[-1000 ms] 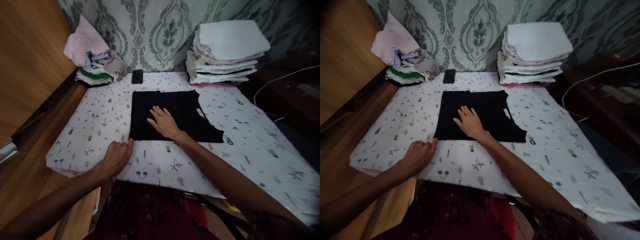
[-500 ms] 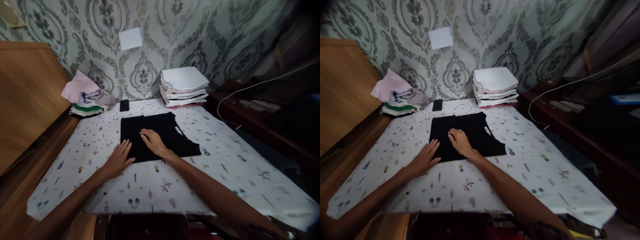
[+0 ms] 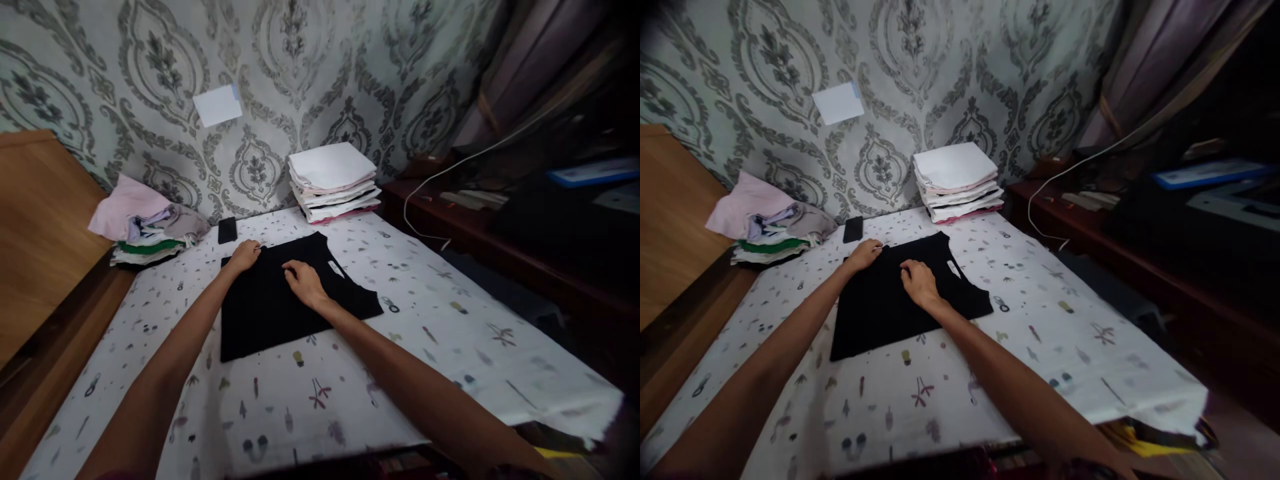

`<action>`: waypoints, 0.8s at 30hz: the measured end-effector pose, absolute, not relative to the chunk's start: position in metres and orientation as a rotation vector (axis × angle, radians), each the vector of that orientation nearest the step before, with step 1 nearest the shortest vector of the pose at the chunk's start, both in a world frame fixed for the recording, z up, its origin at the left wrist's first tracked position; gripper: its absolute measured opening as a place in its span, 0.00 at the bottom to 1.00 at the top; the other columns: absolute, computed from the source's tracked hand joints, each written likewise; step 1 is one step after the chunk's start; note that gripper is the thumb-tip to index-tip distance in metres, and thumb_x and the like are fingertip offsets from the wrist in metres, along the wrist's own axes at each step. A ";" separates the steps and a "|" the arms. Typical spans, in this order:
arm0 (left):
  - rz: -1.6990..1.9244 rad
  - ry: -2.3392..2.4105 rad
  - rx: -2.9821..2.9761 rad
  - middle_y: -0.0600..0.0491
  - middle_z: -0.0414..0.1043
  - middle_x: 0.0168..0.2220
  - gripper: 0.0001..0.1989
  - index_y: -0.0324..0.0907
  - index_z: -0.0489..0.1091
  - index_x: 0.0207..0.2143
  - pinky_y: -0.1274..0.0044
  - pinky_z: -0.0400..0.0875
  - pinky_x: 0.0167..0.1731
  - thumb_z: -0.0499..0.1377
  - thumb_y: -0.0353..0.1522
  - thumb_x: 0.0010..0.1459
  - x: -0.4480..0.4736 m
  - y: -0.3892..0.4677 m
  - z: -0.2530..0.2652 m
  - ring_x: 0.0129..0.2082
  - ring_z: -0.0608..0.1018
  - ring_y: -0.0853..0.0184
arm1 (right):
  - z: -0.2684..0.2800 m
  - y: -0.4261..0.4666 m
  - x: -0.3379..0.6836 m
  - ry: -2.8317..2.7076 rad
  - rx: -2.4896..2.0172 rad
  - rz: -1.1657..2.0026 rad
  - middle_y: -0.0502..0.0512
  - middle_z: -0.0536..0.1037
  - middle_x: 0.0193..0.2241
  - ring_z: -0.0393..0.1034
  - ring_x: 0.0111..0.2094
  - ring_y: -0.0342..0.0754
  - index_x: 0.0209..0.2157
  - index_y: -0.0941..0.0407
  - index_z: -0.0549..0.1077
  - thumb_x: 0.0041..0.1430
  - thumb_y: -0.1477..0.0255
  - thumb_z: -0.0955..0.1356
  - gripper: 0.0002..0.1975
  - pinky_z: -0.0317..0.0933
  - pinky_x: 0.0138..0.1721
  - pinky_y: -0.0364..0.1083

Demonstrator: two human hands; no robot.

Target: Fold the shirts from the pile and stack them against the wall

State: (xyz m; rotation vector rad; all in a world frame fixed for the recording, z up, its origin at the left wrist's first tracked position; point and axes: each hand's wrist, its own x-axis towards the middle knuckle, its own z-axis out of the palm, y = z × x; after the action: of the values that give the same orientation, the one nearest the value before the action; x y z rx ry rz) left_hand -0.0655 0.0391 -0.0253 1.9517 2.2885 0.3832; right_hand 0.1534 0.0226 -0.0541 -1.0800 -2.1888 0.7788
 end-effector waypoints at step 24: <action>0.515 2.071 1.864 0.55 0.68 0.23 0.10 0.40 0.71 0.28 0.77 0.64 0.29 0.53 0.35 0.55 -0.082 0.080 -0.033 0.26 0.70 0.67 | -0.052 0.020 0.155 -2.327 -1.062 0.699 0.59 0.79 0.46 0.69 0.50 0.54 0.48 0.57 0.76 0.65 0.76 0.63 0.14 0.60 0.52 0.52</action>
State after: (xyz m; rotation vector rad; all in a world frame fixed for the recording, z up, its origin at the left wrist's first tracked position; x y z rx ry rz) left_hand -0.0815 0.0802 -0.0327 1.8636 2.0714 0.5152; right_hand 0.1549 0.0197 -0.0521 -1.0617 -2.3272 0.6989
